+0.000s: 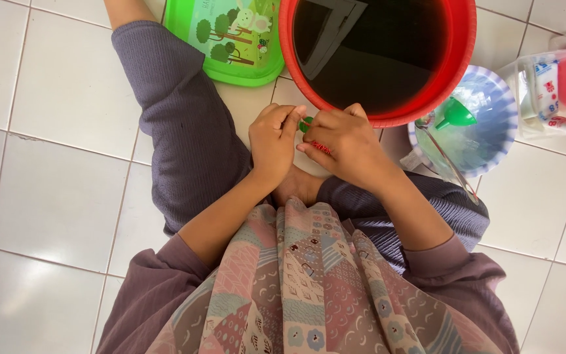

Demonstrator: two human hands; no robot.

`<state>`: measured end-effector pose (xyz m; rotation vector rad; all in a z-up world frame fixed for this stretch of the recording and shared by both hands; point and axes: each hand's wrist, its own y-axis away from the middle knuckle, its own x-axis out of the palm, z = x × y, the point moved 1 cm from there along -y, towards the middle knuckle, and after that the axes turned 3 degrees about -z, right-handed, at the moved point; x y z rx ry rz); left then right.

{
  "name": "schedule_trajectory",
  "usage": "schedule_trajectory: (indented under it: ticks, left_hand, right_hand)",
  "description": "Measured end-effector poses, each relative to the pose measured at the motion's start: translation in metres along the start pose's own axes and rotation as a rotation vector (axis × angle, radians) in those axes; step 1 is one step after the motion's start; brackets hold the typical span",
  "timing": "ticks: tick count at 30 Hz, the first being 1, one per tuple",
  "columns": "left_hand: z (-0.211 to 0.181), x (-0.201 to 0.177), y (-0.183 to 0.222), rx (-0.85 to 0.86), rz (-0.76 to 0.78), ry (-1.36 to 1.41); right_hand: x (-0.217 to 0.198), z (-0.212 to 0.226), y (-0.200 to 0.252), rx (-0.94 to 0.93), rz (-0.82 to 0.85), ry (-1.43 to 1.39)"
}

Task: Filling small plastic bags with liquid using a funnel and ladle, then sealing them with rubber bands.

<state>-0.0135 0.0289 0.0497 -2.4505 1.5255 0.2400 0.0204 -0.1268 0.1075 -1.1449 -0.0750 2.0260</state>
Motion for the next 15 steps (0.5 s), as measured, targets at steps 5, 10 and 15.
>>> schedule_trajectory:
  ticks: [5, 10, 15]
  left_hand:
    - [0.022, 0.010, 0.004, 0.143, -0.076, -0.078]
    - [0.062, 0.021, 0.011, 0.050, -0.063, -0.150]
    - [0.066, 0.021, 0.023, 0.103, -0.080, -0.207]
  right_hand:
    - [0.040, -0.049, 0.023, 0.006, -0.181, -0.133]
    - [0.107, -0.072, 0.056, 0.738, -0.431, -0.906]
    - [0.119, -0.064, 0.068, 1.109, -0.564, -1.277]
